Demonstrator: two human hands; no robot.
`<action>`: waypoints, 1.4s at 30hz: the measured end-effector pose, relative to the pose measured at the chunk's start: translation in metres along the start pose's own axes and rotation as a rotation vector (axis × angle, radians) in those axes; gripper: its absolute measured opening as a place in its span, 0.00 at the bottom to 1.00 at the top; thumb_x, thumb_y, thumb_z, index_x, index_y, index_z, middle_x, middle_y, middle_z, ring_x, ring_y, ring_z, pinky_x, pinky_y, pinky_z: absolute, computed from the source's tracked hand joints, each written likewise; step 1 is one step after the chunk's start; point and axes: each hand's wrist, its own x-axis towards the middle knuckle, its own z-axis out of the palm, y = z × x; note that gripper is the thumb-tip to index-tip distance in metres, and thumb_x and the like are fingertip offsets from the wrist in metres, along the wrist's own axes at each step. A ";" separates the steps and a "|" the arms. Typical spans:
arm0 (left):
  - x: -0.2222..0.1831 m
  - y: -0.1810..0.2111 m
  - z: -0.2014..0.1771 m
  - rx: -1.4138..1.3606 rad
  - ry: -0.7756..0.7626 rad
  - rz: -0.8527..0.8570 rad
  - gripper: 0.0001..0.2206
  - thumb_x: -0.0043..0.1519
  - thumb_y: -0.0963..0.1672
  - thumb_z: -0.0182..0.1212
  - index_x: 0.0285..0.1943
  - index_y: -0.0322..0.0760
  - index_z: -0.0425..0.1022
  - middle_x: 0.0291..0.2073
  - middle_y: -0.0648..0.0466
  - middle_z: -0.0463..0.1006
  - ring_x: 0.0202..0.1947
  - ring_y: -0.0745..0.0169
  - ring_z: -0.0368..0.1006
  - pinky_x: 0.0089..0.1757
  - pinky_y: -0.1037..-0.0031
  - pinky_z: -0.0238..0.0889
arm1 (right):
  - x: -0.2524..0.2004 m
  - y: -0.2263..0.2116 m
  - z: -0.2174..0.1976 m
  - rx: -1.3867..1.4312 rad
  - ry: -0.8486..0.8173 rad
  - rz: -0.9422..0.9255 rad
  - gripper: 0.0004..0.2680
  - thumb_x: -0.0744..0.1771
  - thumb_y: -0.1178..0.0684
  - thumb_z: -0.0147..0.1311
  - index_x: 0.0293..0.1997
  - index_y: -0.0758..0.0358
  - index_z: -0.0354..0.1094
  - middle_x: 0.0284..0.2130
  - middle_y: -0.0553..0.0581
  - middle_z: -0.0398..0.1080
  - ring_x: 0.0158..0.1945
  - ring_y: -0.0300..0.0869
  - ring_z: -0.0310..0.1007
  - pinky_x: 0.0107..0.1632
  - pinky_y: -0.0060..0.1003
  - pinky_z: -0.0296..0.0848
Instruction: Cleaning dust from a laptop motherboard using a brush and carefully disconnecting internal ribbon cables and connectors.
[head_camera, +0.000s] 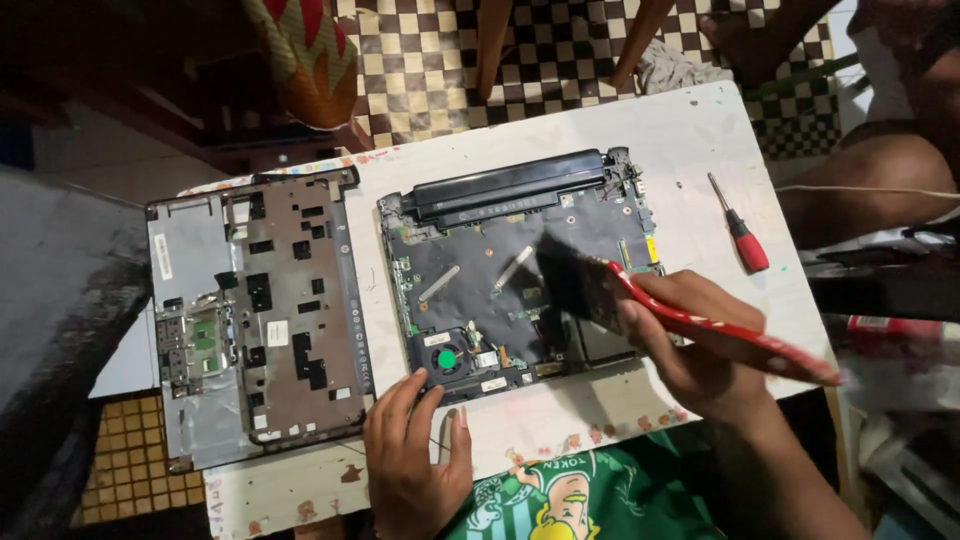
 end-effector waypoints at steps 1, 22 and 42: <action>0.001 0.000 0.000 0.000 0.004 0.000 0.15 0.59 0.43 0.66 0.54 0.33 0.76 0.58 0.45 0.76 0.60 0.44 0.72 0.58 0.53 0.67 | -0.001 0.002 0.003 0.000 0.000 -0.004 0.07 0.68 0.58 0.55 0.45 0.72 0.74 0.33 0.62 0.77 0.33 0.45 0.77 0.41 0.36 0.75; 0.004 0.004 -0.004 0.015 0.001 -0.038 0.12 0.61 0.45 0.63 0.50 0.35 0.78 0.57 0.47 0.77 0.59 0.45 0.72 0.56 0.52 0.67 | -0.007 0.010 0.032 -0.197 -0.339 0.188 0.18 0.67 0.46 0.54 0.65 0.50 0.62 0.45 0.57 0.75 0.28 0.46 0.81 0.25 0.43 0.84; 0.006 0.002 -0.010 -0.080 -0.025 -0.053 0.14 0.65 0.46 0.57 0.54 0.34 0.77 0.60 0.45 0.72 0.61 0.42 0.68 0.59 0.47 0.66 | 0.030 -0.041 0.038 0.413 -0.708 -0.167 0.08 0.66 0.51 0.57 0.38 0.61 0.81 0.37 0.53 0.82 0.36 0.41 0.83 0.36 0.33 0.85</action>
